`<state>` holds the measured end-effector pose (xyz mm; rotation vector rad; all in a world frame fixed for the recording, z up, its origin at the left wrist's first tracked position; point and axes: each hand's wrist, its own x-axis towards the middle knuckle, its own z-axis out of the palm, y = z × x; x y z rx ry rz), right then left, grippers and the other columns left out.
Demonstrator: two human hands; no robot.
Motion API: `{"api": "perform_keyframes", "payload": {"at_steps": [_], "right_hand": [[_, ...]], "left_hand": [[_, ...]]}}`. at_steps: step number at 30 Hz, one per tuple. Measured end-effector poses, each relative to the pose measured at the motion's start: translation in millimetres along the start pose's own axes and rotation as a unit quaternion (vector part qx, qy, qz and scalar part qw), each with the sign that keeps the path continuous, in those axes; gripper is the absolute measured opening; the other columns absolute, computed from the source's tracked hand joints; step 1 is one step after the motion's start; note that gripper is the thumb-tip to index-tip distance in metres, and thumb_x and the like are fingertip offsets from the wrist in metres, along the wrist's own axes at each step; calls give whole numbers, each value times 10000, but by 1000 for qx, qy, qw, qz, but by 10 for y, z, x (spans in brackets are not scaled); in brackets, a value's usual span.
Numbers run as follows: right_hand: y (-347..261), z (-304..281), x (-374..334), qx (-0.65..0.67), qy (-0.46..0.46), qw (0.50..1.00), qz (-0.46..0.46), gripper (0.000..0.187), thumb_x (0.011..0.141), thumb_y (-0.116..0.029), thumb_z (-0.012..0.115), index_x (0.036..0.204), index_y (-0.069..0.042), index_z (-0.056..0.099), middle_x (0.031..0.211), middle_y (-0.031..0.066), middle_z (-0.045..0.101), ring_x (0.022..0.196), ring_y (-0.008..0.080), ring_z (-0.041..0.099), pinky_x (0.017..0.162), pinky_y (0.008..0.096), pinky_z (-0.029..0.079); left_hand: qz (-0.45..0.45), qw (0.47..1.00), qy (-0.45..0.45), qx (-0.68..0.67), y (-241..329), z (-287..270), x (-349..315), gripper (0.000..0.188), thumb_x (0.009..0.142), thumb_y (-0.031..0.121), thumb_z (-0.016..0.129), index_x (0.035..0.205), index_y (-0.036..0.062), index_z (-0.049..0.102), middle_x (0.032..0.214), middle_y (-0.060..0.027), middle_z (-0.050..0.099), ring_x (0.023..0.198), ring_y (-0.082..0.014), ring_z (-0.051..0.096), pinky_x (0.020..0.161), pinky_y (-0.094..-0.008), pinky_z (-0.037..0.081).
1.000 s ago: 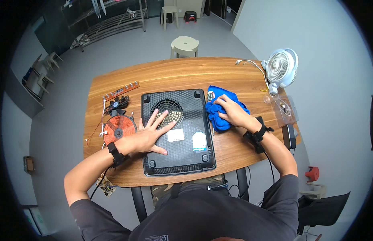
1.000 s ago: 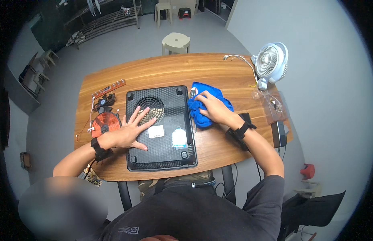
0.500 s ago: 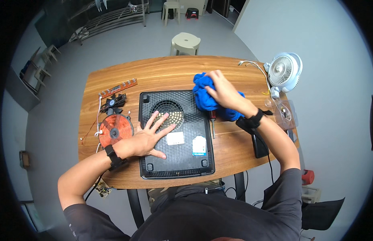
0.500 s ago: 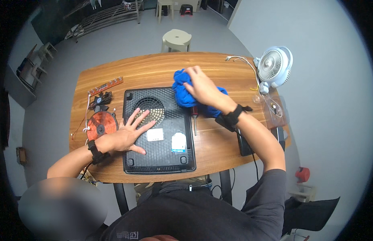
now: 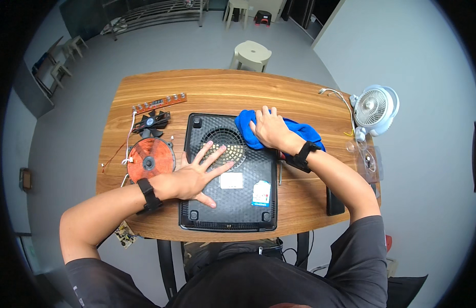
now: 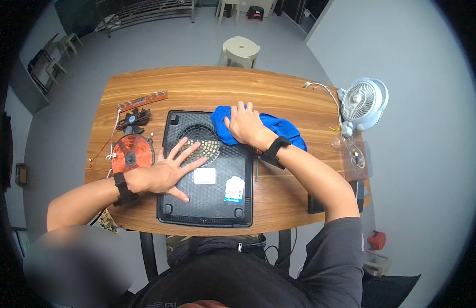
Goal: The person wipes the interior of a black plastic device housing with a blue cloth, then places a copper-colored circular component inside. They use a screwdriver to fasten screws around the component, securing it within the housing.
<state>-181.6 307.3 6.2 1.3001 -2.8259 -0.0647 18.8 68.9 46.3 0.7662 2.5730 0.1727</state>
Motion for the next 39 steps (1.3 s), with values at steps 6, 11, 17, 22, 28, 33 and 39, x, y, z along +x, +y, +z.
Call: {"api": "perform_keyframes", "payload": {"at_steps": [6, 11, 17, 22, 28, 33, 39], "right_hand": [[109, -115, 69, 31, -20, 995, -95, 592, 998, -471, 547, 1255, 62, 538, 1204, 300, 549, 1066, 474, 556, 904, 564, 496], [109, -183, -74, -15, 37, 985, -166, 611, 1017, -426, 538, 1384, 57, 474, 1288, 279, 511, 1147, 462, 505, 972, 561, 448], [88, -192, 189, -8, -24, 980, -197, 438, 1037, -307, 524, 1282, 56, 522, 1212, 262, 542, 1074, 442, 537, 927, 504, 489], [29, -124, 535, 7, -38, 978, -204, 380, 1025, -283, 542, 1224, 41, 548, 1191, 261, 556, 1070, 458, 542, 925, 527, 483], [-294, -151, 911, 82, -30, 972, -220, 379, 1028, -259, 543, 1262, 39, 543, 1225, 263, 568, 1115, 468, 551, 972, 519, 471], [-522, -445, 1100, 213, -66, 954, -202, 449, 1052, -281, 502, 1346, 59, 507, 1244, 292, 576, 1186, 469, 537, 1037, 482, 444], [-1157, -481, 1154, 94, -158, 953, -239, 558, 1021, -443, 542, 1423, -58, 509, 1419, 248, 476, 1280, 498, 454, 1054, 570, 420]], "left_hand": [[-10, 1000, 2, 3, -20, 46, -24, 1217, 699, 783, 710, 1636, 261, 135, 1693, -190, -55, 1527, -510, -75, 1014, -844, 258], [-3, 1000, 1, -1, 5, -27, 19, 1222, 694, 780, 718, 1636, 262, 135, 1694, -180, -60, 1531, -500, -80, 1011, -854, 255], [14, 1000, 17, -20, -36, 13, -46, 1238, 684, 743, 755, 1636, 254, 133, 1694, -182, -47, 1530, -503, -85, 1005, -862, 255], [37, 998, 30, -31, -80, 55, -20, 1283, 647, 741, 778, 1637, 248, 128, 1694, -189, -36, 1533, -497, -86, 974, -871, 283], [41, 998, 50, -28, -100, 93, -38, 1291, 638, 780, 750, 1635, 237, 136, 1696, -180, -33, 1535, -494, -75, 945, -883, 291], [46, 996, 74, -17, -106, 147, -46, 1275, 651, 794, 728, 1633, 237, 136, 1697, -176, -25, 1536, -492, -52, 940, -887, 290], [37, 996, 59, -50, -117, 171, -54, 1260, 665, 802, 726, 1640, 274, 128, 1713, -135, -32, 1552, -452, -17, 972, -890, 199]]}}
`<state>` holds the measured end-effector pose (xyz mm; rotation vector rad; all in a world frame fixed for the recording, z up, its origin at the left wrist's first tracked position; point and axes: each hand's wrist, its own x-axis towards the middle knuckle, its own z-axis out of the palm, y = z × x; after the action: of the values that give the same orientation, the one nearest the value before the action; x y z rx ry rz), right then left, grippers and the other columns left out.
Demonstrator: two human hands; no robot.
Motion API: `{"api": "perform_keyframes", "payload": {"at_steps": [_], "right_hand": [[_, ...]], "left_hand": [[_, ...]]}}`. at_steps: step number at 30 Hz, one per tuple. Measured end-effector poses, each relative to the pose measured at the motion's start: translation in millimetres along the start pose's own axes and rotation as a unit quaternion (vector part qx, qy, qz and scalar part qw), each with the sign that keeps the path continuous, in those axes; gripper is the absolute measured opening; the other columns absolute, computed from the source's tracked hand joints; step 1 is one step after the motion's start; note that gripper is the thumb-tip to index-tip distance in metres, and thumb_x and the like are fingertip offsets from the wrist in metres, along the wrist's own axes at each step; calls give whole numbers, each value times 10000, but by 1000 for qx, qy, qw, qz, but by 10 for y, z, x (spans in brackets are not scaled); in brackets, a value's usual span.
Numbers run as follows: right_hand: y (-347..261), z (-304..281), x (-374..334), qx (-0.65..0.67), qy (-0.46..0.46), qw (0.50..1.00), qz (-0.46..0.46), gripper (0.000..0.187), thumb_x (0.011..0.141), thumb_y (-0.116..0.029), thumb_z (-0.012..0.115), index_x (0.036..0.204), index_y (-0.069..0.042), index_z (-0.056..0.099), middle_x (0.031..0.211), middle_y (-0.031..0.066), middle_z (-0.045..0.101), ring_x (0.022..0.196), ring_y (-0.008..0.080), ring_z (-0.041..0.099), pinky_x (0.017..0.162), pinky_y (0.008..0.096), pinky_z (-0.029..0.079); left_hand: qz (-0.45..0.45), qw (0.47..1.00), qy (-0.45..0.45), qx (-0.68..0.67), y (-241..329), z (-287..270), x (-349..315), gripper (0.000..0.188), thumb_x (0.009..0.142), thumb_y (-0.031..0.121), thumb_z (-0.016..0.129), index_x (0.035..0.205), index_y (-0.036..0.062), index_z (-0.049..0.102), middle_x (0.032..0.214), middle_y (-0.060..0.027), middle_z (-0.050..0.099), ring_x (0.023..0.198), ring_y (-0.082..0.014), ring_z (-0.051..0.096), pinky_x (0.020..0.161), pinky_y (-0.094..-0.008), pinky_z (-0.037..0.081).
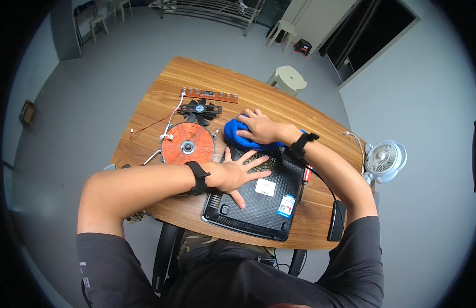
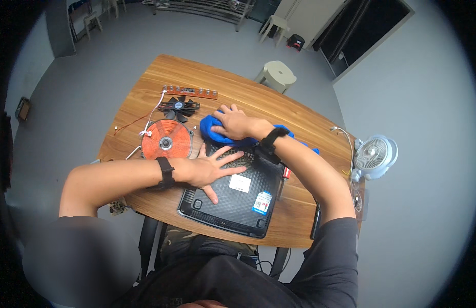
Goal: The person wipes the interior of a black plastic device housing with a blue cloth, then places a copper-colored circular component inside. They use a screwdriver to fasten screws around the component, securing it within the housing.
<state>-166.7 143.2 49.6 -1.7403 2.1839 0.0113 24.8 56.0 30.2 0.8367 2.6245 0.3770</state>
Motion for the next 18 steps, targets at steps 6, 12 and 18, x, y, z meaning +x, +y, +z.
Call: {"api": "perform_keyframes", "payload": {"at_steps": [6, 12, 18], "right_hand": [[-161, 2, 17, -92, -54, 993, -44, 528, 974, -407, 632, 1406, -124, 523, 1461, 170, 435, 1276, 466, 440, 1008, 603, 442], [-80, 42, 46, -69, -20, 997, -26, 455, 973, -210, 582, 1413, -111, 521, 1427, 187, 462, 1268, 462, 454, 1002, 604, 441], [-219, 121, 76, -73, 26, 994, 74, 477, 975, -208, 560, 1438, -105, 515, 1400, 206, 483, 1276, 464, 464, 1026, 585, 427]], "left_hand": [[1, 1000, -13, -10, -9, -6, 20, 1289, 655, 781, 745, 1643, 268, 97, 1699, -176, -10, 1536, -496, 11, 980, -895, 206], [-11, 1000, -6, 15, 37, 4, 9, 1284, 656, 795, 731, 1643, 270, 98, 1700, -174, -13, 1540, -486, -7, 977, -895, 211], [-13, 1000, -7, 12, 42, 2, -5, 1266, 664, 801, 719, 1641, 270, 115, 1701, -169, 7, 1544, -472, -22, 980, -894, 197]]}}
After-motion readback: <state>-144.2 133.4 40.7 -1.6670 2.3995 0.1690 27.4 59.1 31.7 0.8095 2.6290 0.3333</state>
